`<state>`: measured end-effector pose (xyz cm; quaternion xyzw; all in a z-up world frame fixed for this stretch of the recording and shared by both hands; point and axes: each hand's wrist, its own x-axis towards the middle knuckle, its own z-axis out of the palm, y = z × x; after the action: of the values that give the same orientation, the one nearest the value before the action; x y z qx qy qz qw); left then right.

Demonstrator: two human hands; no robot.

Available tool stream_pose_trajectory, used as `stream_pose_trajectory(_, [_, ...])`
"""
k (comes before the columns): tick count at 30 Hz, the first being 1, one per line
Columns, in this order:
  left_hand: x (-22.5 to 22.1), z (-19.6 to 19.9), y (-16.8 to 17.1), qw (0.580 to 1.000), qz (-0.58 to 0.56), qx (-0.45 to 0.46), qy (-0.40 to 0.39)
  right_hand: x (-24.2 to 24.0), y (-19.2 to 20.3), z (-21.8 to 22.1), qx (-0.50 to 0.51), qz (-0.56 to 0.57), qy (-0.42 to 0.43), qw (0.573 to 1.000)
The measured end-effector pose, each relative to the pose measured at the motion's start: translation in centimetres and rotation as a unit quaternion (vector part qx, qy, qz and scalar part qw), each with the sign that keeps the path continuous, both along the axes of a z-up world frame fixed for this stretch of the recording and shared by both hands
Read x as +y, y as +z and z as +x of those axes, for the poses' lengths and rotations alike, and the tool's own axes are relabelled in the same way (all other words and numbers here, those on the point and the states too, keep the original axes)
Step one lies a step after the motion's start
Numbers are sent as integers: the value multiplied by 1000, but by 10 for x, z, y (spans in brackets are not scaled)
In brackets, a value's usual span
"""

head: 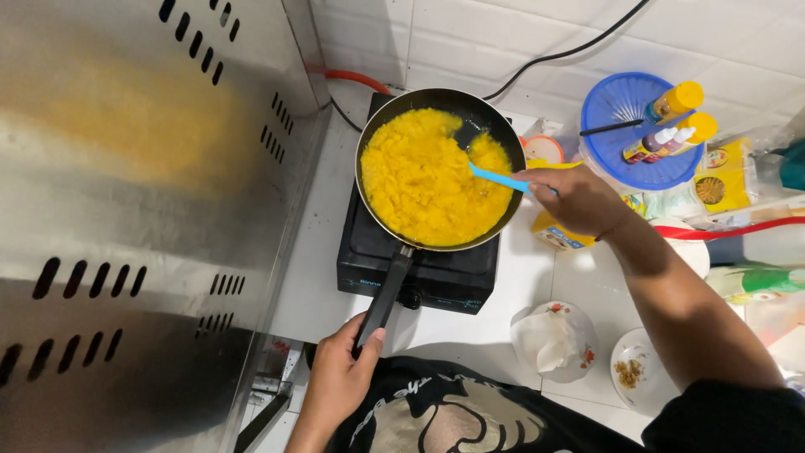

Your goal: Stirring pineapple jam in a pan on a stove and weighing ingredients into a plastic bag using a digital scale.

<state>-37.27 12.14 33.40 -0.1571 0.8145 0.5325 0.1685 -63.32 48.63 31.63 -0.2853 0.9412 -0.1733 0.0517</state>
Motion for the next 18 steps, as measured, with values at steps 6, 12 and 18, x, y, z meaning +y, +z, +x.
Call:
stream_pose_trajectory(6, [-1, 0, 1, 1000, -23, 1, -15, -17, 50, 62, 264, 241, 58, 932])
stream_pose_trajectory(12, [0, -4, 15, 997, -51, -55, -6, 8, 88, 28, 198, 305, 15, 931])
stream_pose_trajectory(18, [1, -6, 19, 998, -50, -37, -23, -7, 60, -64, 131, 264, -33, 955])
